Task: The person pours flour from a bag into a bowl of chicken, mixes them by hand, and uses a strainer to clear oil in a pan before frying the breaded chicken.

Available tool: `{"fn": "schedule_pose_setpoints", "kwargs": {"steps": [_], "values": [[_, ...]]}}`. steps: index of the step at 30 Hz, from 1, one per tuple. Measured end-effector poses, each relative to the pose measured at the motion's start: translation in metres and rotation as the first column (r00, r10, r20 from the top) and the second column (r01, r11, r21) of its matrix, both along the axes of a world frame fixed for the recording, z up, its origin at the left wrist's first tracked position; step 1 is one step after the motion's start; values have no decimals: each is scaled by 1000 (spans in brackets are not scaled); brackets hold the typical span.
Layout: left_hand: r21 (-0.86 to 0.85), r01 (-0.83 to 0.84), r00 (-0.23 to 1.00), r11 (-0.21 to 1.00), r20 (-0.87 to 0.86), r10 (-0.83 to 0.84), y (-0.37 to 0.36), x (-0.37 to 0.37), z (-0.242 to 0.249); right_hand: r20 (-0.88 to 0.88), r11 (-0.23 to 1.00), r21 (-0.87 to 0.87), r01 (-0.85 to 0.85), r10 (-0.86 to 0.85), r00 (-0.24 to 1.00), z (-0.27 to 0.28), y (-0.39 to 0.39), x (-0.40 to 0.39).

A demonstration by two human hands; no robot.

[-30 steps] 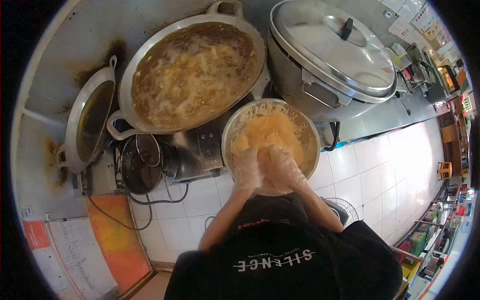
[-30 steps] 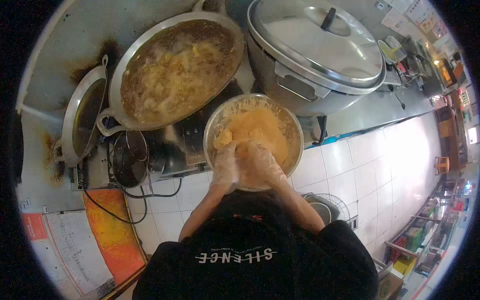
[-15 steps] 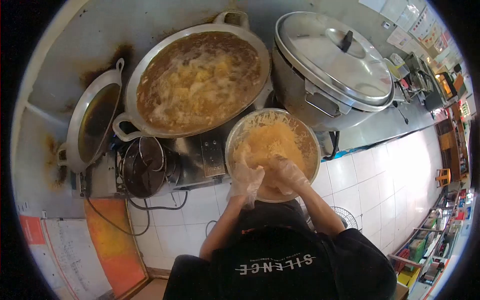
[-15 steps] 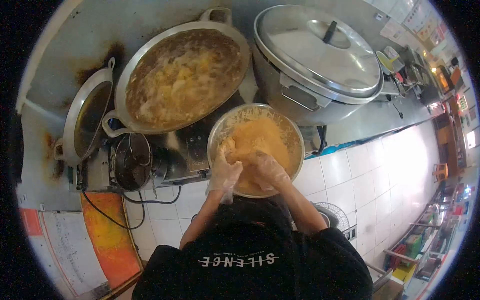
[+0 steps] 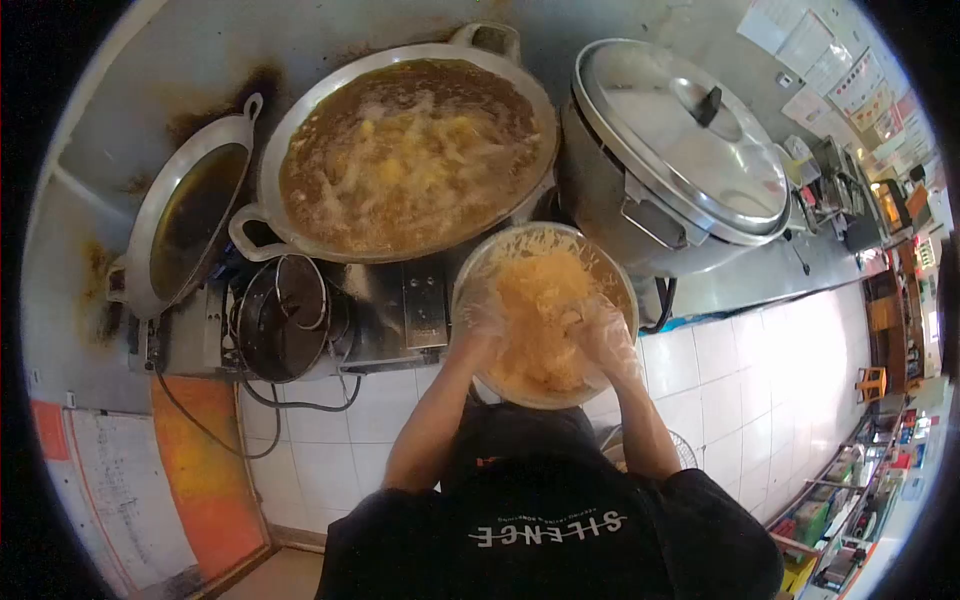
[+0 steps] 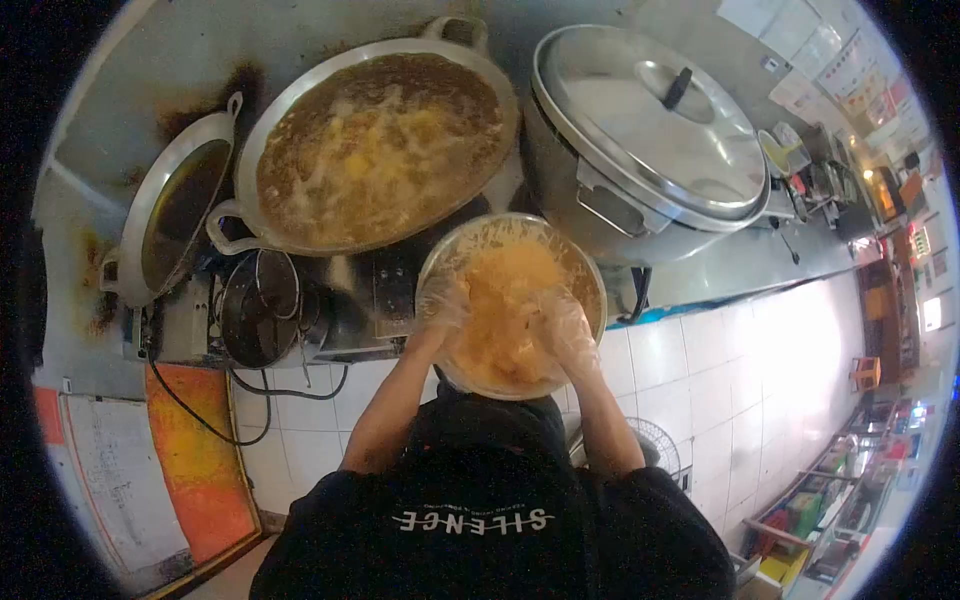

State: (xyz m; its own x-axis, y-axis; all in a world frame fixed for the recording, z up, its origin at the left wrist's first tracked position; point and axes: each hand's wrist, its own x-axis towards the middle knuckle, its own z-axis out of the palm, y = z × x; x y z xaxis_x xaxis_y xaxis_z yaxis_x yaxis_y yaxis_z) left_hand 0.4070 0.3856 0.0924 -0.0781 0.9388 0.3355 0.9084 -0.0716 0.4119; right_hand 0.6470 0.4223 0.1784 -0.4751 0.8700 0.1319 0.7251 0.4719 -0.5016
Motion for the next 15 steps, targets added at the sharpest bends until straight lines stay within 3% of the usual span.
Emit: {"fn": "schedule_pose_setpoints", "kwargs": {"steps": [1,3,6,8,10,13,15], "values": [[33,-6,999,999,-54,8,5,3,-4,-8,999,-21,-35,35,999,25,-5,0],[-269,-78,997,960,-36,71,13,18,12,-58,993,16,-113,114,992,67,-7,-3],[-657,-150,984,739,-29,174,29,29,37,-159,974,128,-189,208,965,132,5,-8],[-704,-158,981,692,-30,194,29,32,32,-188,977,112,-180,198,962,196,11,-30],[-666,-158,982,729,-28,187,26,32,29,-174,977,155,-144,171,970,239,26,-56],[-601,-166,981,782,-22,192,17,34,25,-155,970,219,-104,140,978,279,66,-105],[-561,-165,984,811,-32,177,17,35,15,-120,917,384,-105,163,979,287,111,-144]]}}
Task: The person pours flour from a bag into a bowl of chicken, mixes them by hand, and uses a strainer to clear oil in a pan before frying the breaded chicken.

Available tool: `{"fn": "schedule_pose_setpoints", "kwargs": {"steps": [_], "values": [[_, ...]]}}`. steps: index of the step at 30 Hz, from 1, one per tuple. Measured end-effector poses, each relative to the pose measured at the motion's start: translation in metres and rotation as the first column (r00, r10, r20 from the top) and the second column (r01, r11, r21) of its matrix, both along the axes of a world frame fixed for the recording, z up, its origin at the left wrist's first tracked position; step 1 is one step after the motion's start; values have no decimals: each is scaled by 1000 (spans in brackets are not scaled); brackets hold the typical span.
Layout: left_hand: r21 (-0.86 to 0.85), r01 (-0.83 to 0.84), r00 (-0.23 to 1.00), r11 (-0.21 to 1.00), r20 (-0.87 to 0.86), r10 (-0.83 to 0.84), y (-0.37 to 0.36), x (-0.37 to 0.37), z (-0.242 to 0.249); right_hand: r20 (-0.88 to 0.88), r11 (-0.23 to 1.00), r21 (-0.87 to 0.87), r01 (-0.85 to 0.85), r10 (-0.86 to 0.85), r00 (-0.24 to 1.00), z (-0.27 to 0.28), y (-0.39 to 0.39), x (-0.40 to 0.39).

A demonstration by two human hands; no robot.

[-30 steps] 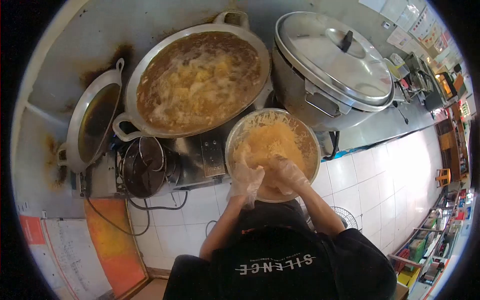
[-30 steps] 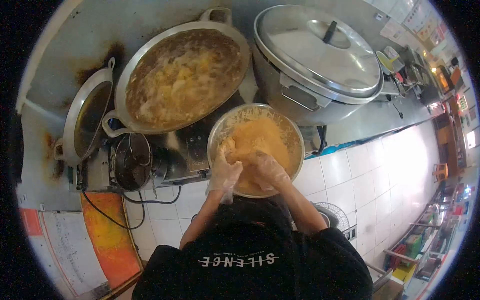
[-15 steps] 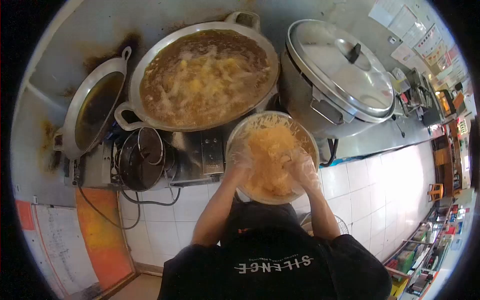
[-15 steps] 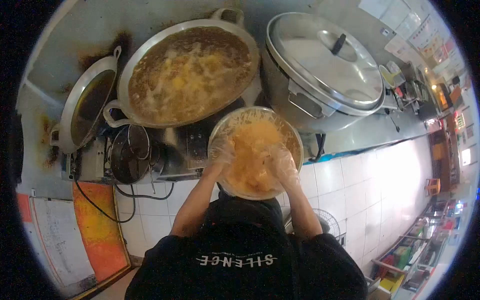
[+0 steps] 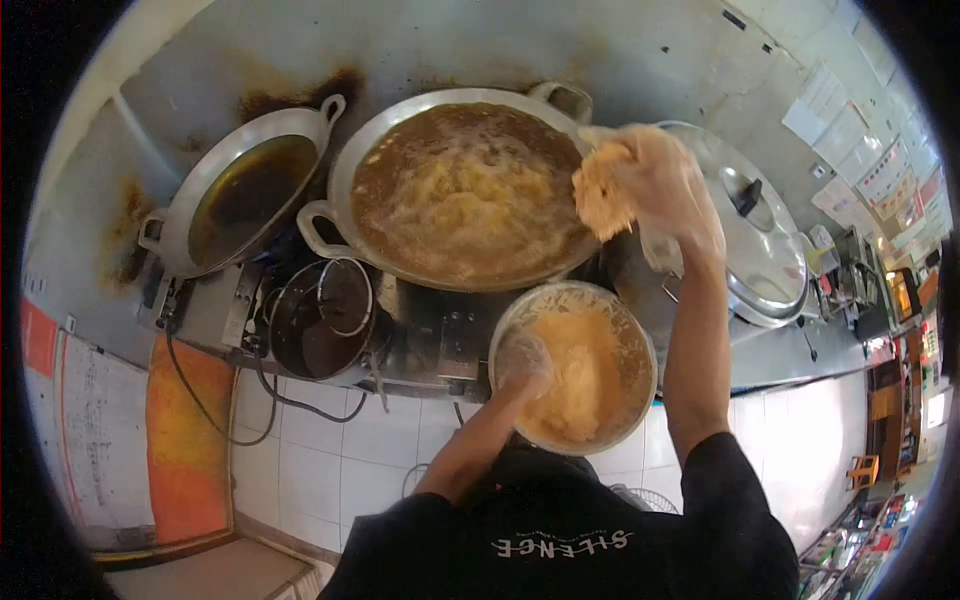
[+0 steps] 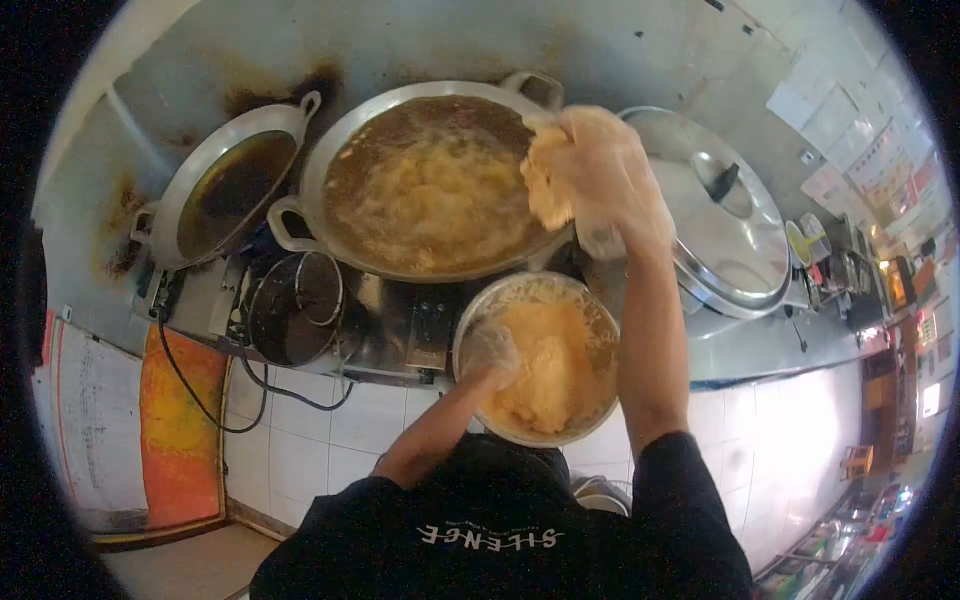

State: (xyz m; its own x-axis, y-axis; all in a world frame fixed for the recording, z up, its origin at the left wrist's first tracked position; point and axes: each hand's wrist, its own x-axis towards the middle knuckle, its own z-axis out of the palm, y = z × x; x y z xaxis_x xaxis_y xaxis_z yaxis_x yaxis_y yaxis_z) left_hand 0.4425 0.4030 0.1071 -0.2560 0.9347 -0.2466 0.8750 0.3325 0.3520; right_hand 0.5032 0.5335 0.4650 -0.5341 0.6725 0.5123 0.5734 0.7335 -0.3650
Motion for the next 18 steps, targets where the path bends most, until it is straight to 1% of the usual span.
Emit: {"fn": "schedule_pose_setpoints", "kwargs": {"steps": [2,4,6,7,8,9,10,11,12,13,15,16,18], "values": [[45,87,995,995,-57,-84,1,0,-33,57,999,-6,-37,38,998,17,29,-46],[100,148,982,984,-131,-135,0,2,-63,151,988,114,-108,91,984,3,90,-93],[216,218,943,952,-299,-148,-2,13,-113,270,992,32,-120,106,957,-4,125,-142],[281,243,913,928,-389,-121,-4,18,-135,327,993,-7,-122,117,938,-10,142,-166],[351,292,845,890,-530,-68,-7,25,-160,354,988,4,-156,145,924,-21,161,-189],[331,203,936,922,-341,-84,-16,24,-123,379,982,14,-190,171,910,-36,183,-209],[298,103,988,949,-142,-62,-26,22,-80,402,975,21,-223,196,894,-53,200,-226],[262,-39,992,964,129,5,-35,16,-24,464,976,12,-218,187,866,-74,216,-240],[192,-167,918,967,388,81,-39,8,7,522,977,4,-212,179,834,-93,232,-254],[245,-159,950,957,302,80,-46,9,9,575,979,-5,-204,169,801,-102,240,-265],[343,-125,989,931,122,88,-60,26,-4,551,987,-127,-97,152,821,-114,231,-267],[258,-100,987,961,150,63,-56,28,-12,541,981,-189,-43,141,829,-119,228,-270],[83,-26,977,996,213,7,-48,28,-31,628,981,-187,-58,165,761,-119,236,-278]]}}
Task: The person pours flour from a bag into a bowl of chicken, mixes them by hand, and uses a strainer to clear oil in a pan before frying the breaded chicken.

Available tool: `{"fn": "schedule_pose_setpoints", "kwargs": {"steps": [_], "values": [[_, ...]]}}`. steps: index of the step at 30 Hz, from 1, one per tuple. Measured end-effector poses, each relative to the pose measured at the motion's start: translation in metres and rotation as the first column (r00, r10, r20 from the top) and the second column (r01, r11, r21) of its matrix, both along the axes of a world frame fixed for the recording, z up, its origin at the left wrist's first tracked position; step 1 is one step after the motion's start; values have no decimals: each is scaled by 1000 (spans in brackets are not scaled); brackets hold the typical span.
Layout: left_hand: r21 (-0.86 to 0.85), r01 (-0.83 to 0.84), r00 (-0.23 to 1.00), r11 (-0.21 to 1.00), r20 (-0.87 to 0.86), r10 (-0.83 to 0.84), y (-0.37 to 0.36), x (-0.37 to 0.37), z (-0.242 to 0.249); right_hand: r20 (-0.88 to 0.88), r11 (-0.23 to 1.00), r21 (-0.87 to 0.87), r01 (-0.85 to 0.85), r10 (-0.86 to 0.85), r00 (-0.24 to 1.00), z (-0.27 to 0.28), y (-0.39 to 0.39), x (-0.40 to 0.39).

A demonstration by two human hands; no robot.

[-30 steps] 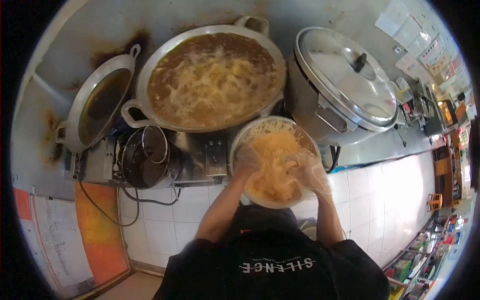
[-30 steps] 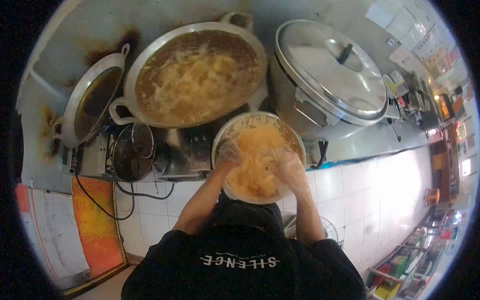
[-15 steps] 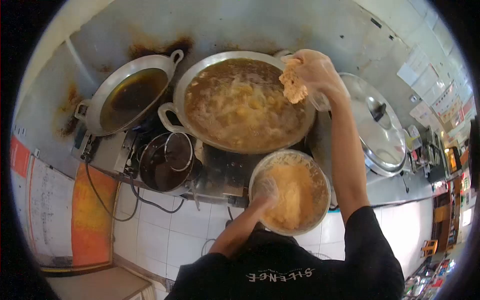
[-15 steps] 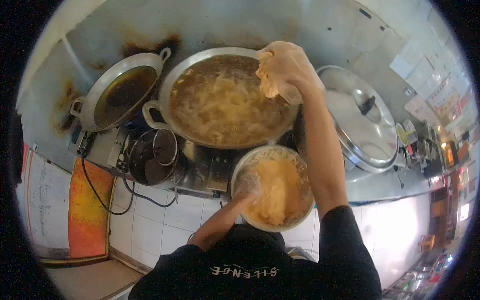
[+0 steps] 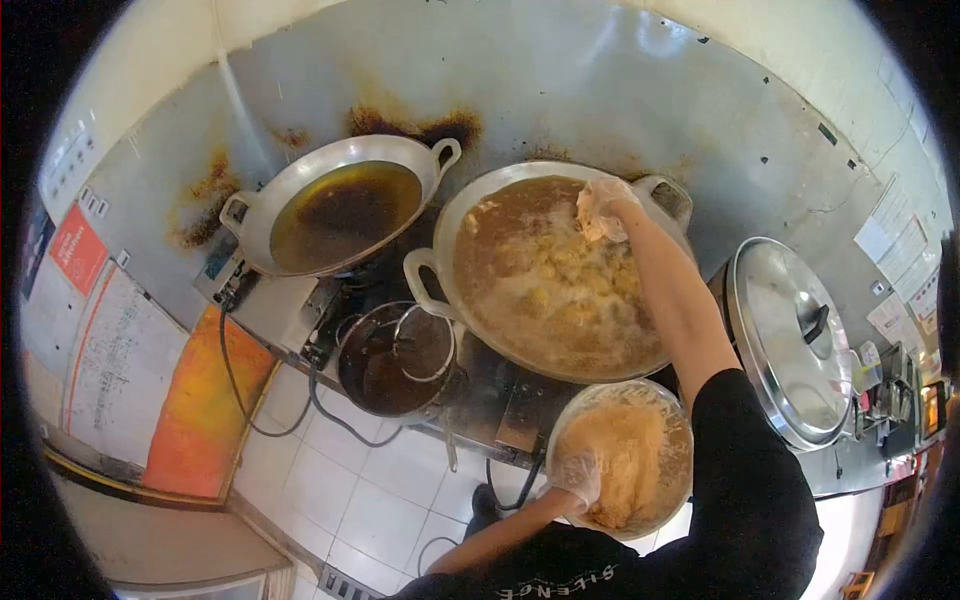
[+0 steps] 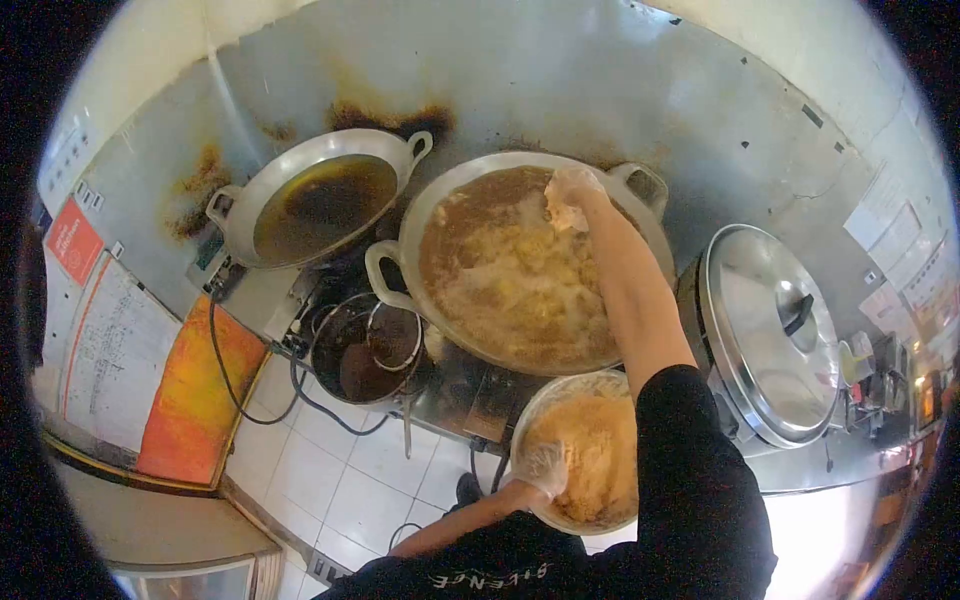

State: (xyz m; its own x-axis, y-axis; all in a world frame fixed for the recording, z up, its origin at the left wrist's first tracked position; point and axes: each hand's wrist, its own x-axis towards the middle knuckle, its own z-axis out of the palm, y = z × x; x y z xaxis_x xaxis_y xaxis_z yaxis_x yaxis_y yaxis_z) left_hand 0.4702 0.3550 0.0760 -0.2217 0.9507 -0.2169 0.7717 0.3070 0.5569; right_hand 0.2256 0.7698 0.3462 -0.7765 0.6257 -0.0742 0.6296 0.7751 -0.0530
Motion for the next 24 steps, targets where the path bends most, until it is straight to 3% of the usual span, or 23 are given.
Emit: {"fn": "schedule_pose_setpoints", "kwargs": {"steps": [1,4,6,8,10,11,13,15,17,19,20,22,24], "values": [[-8,69,996,998,-62,-69,-5,-2,13,58,1000,3,-10,10,998,9,-8,3],[-86,-58,986,995,153,71,1,-10,51,243,997,51,54,-65,968,57,-24,12],[-2,93,996,996,8,-93,15,-1,-38,14,969,220,-109,109,994,68,-17,35],[13,157,987,987,-41,-157,9,12,-60,-505,996,54,70,-33,862,134,-136,107],[-31,115,993,993,-1,-115,10,2,-26,-713,993,37,115,-54,699,147,-185,165],[70,239,953,968,-206,-221,1,-3,-22,-730,988,-5,156,-110,675,155,-220,196],[98,330,926,939,-227,-302,-13,-13,-10,-726,952,-151,265,-289,624,137,-275,252],[-35,234,967,971,113,-229,-3,-27,24,-721,895,-352,275,-446,530,105,-307,299],[-45,249,968,967,11,-249,-7,-33,60,-668,818,-529,225,-565,484,32,-314,343],[31,172,985,985,-5,-172,-19,-31,61,-571,845,-441,302,-524,632,-69,-319,395],[112,80,996,991,33,-84,-24,-29,52,-498,905,-266,333,-425,756,-112,-329,417],[203,-19,992,979,127,-7,-28,-33,53,-55,611,-496,617,-731,680,-157,-351,428],[152,-43,987,987,157,19,-30,-40,78,203,806,-329,493,-450,870,-228,-358,441]]}}
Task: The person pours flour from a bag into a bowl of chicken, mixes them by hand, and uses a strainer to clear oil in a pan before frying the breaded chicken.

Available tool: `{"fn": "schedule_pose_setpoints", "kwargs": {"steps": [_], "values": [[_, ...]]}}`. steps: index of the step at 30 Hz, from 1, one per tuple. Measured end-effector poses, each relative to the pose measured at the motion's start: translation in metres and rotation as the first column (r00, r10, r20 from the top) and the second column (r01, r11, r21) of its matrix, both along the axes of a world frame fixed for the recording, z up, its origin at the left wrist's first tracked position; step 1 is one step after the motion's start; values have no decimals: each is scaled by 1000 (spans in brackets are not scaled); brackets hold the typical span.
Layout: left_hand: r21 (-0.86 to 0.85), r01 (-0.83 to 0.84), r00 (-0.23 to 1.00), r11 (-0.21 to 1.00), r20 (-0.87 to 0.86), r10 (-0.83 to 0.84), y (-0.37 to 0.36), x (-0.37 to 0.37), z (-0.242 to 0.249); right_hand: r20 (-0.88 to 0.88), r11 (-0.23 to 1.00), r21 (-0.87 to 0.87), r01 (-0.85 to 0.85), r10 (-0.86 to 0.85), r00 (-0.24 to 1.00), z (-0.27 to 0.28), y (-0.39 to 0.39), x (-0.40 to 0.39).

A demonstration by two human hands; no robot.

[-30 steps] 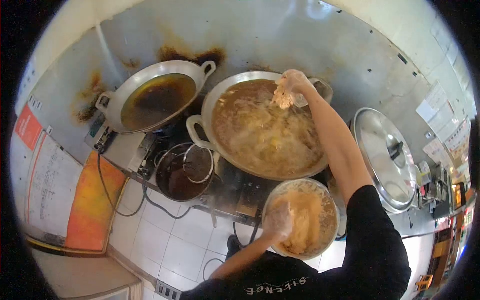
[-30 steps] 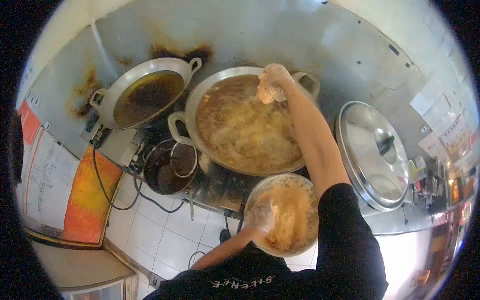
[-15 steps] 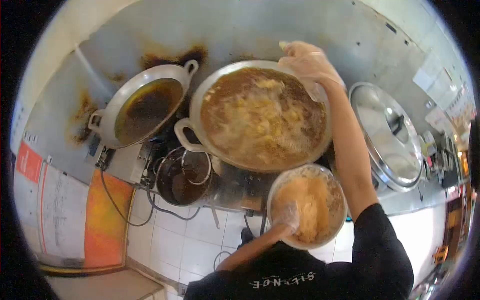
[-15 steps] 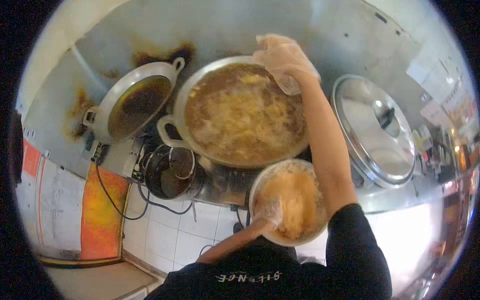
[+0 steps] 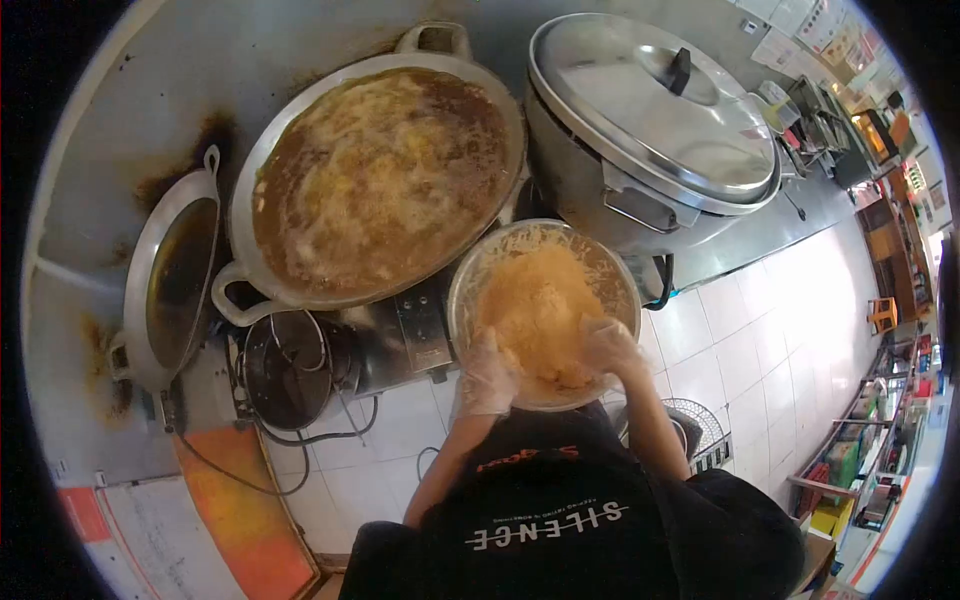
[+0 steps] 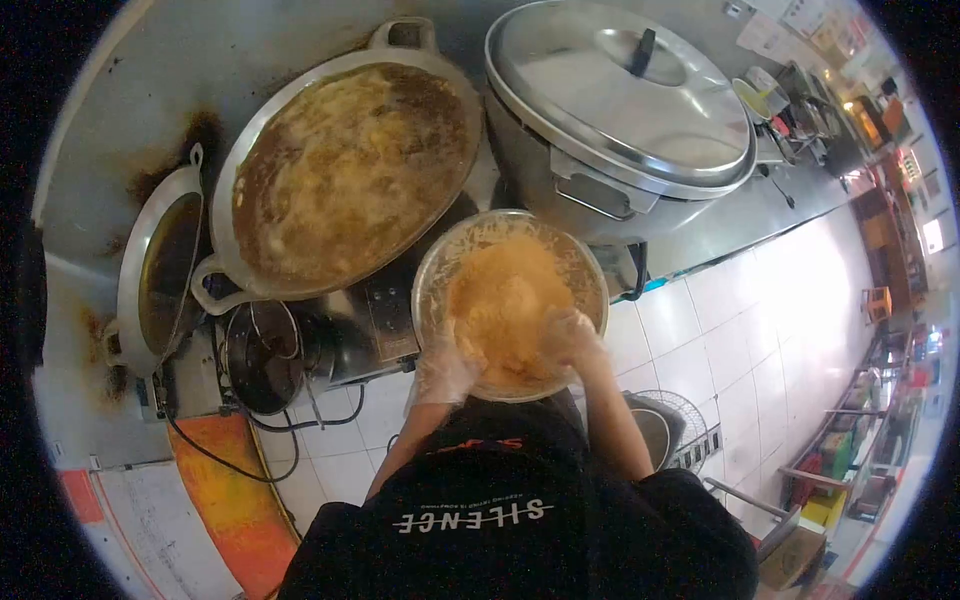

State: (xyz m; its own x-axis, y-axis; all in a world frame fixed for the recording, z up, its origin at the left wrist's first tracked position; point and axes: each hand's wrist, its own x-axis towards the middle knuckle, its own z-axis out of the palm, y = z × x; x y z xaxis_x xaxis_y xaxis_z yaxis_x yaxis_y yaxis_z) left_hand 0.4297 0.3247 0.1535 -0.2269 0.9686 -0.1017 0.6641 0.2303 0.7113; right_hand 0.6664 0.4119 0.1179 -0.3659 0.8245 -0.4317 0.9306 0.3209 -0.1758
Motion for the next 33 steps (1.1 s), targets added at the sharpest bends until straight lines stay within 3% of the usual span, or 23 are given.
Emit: {"fn": "schedule_pose_setpoints", "kwargs": {"steps": [1,4,7,11,13,16,19,21,22,23,25,28,31,33], "values": [[-66,-14,1000,998,-19,13,-1,-2,11,151,982,-22,-187,188,970,-19,-3,3],[-90,38,999,995,-25,-40,-3,-10,-12,34,994,-66,-88,91,995,-19,-26,-15],[-70,29,1000,997,7,-29,-6,-5,7,29,998,-4,-66,66,997,26,-36,-35],[-47,23,998,999,59,-20,-5,-1,4,-4,961,-148,235,-238,971,22,-18,-35],[-59,-3,995,998,102,9,-7,0,14,-90,956,-165,241,-258,962,81,-20,-45],[-57,-118,977,991,174,126,-6,1,26,-481,917,-200,345,-399,781,50,-14,-24],[-14,-150,963,989,226,149,-1,7,50,-476,982,47,183,-139,868,26,-8,-20],[-68,-83,984,994,153,93,4,5,20,-457,989,62,131,-89,885,31,-6,-22],[-91,-57,991,994,116,67,8,2,3,-450,985,11,169,-146,881,37,-3,-26],[14,-55,997,998,56,54,7,2,-9,-439,977,-38,208,-203,875,46,0,-31],[211,-29,997,977,-62,43,-1,6,-26,-362,873,-257,414,-485,797,78,-3,-45],[-39,-55,996,998,-68,52,2,13,-2,-276,849,-192,493,-529,803,56,-5,-47],[-66,-121,991,990,39,124,3,10,15,-250,803,-141,578,-594,765,106,-11,-58],[-114,-176,975,978,119,190,6,8,26,-300,873,68,483,-444,844,42,-15,-41]]}}
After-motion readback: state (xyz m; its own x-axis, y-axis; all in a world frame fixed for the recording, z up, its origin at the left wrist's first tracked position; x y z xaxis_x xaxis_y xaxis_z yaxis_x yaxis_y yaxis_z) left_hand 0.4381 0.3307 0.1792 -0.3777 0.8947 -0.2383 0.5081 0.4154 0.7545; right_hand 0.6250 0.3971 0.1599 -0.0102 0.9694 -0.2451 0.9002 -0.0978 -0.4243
